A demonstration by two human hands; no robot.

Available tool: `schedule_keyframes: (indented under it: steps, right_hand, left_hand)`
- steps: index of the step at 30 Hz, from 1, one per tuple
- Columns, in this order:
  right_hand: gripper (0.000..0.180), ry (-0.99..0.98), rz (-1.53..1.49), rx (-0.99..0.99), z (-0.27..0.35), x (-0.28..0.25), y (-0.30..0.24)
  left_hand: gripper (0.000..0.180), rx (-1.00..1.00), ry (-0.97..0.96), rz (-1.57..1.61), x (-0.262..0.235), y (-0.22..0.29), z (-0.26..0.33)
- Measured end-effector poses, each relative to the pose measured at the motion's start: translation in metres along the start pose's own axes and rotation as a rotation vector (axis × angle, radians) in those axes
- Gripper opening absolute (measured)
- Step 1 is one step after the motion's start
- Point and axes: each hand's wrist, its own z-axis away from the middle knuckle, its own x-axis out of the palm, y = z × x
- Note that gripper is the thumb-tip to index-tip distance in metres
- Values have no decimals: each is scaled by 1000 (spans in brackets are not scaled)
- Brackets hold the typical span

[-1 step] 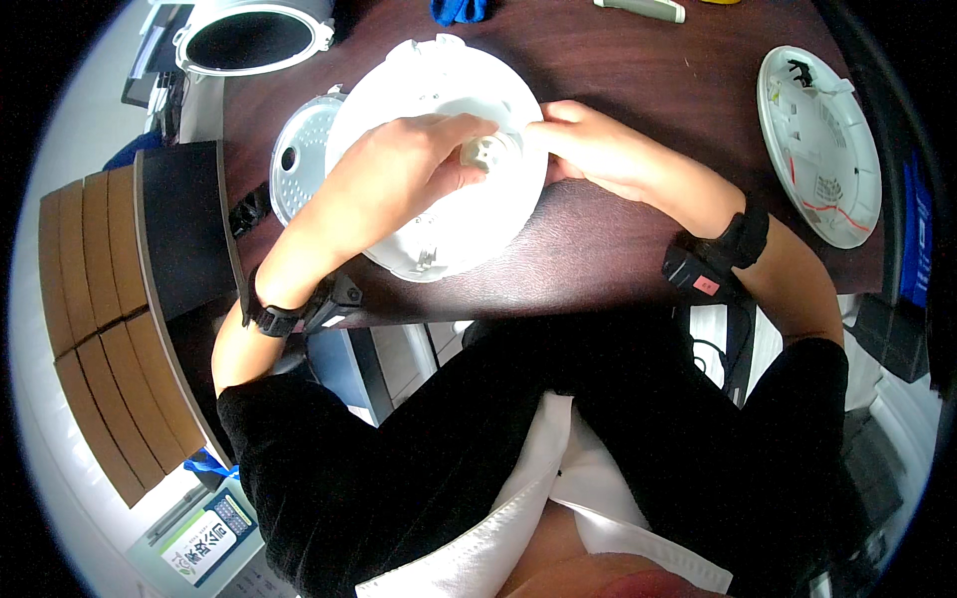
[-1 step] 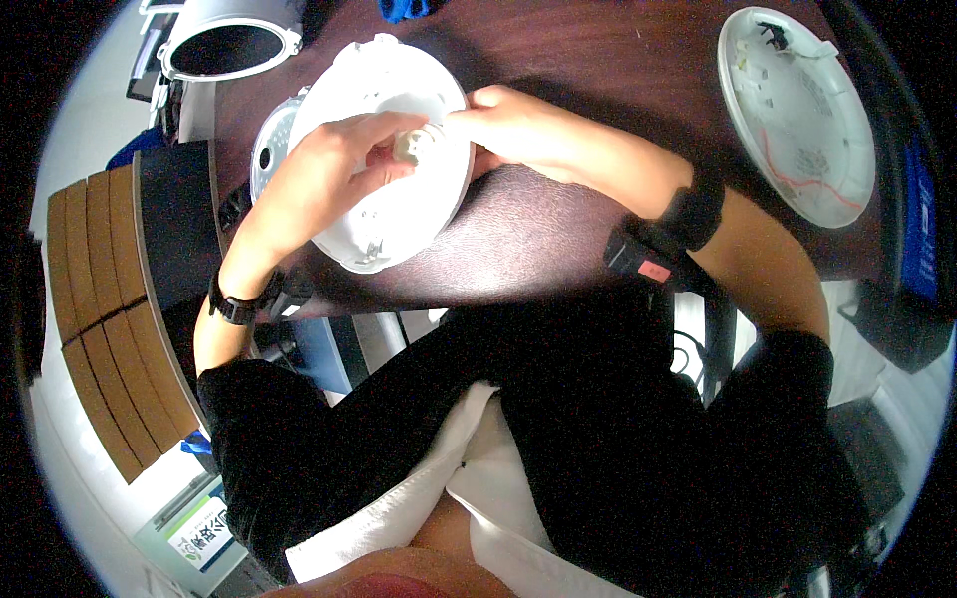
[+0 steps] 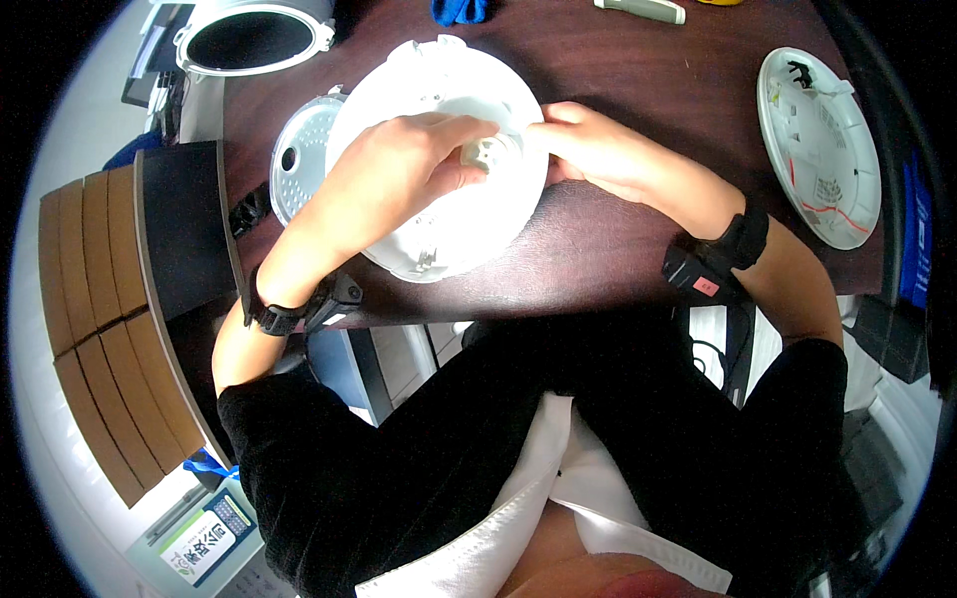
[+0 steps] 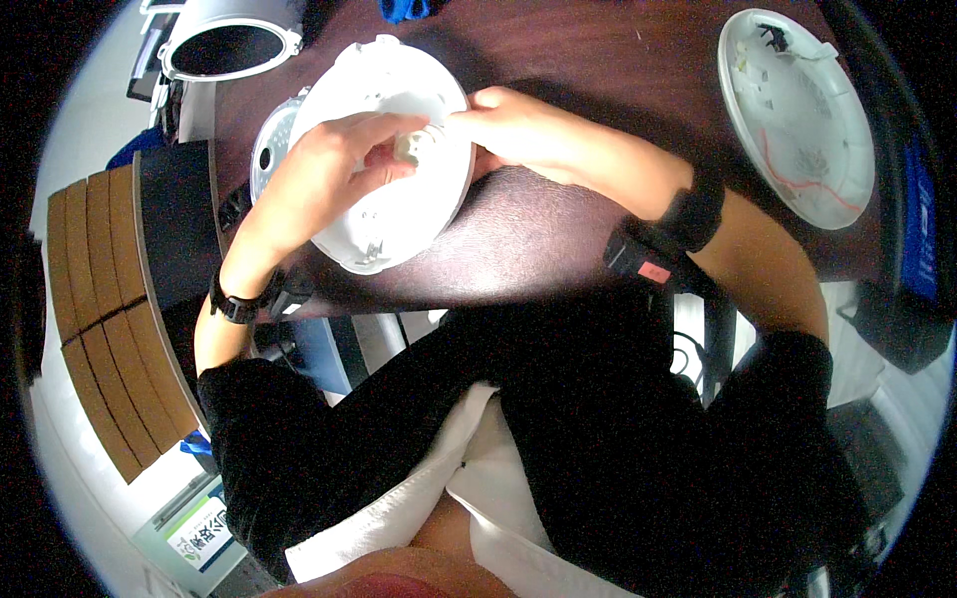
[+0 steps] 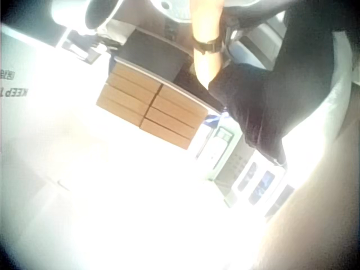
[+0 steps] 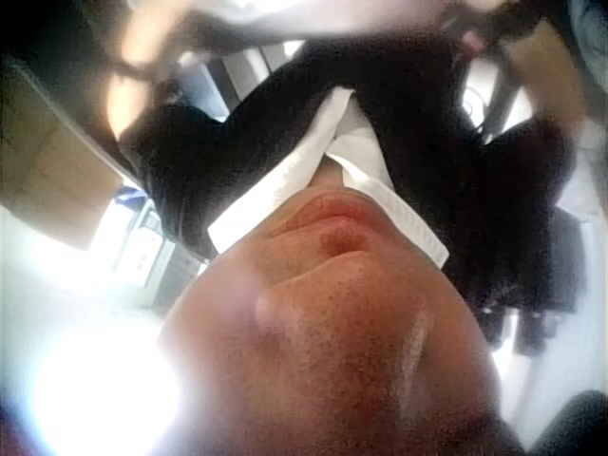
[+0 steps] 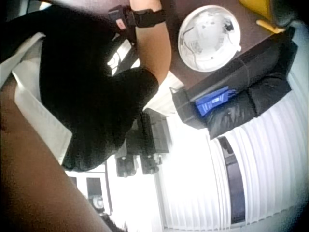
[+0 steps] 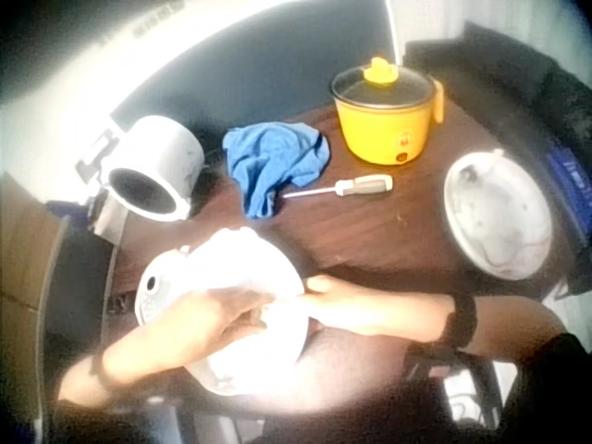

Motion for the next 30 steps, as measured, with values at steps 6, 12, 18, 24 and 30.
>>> schedule_keyframes:
  steps: [6,12,18,24,30]
  right_hand:
    - [39,9,-22,-5,0,1,3]
    - [40,-24,-62,-7,0,0,3]
    - [39,-47,-86,-36,-1,0,2]
    - [40,-179,-164,-71,-9,-11,10]
    - [39,-49,-59,-38,-1,-2,5]
  left_hand:
    - [41,21,34,-174,6,1,4]
    - [44,73,58,-339,11,-4,6]
    - [44,133,112,-188,14,-16,6]
    - [39,28,190,-126,6,5,9]
    - [31,20,185,-121,10,9,5]
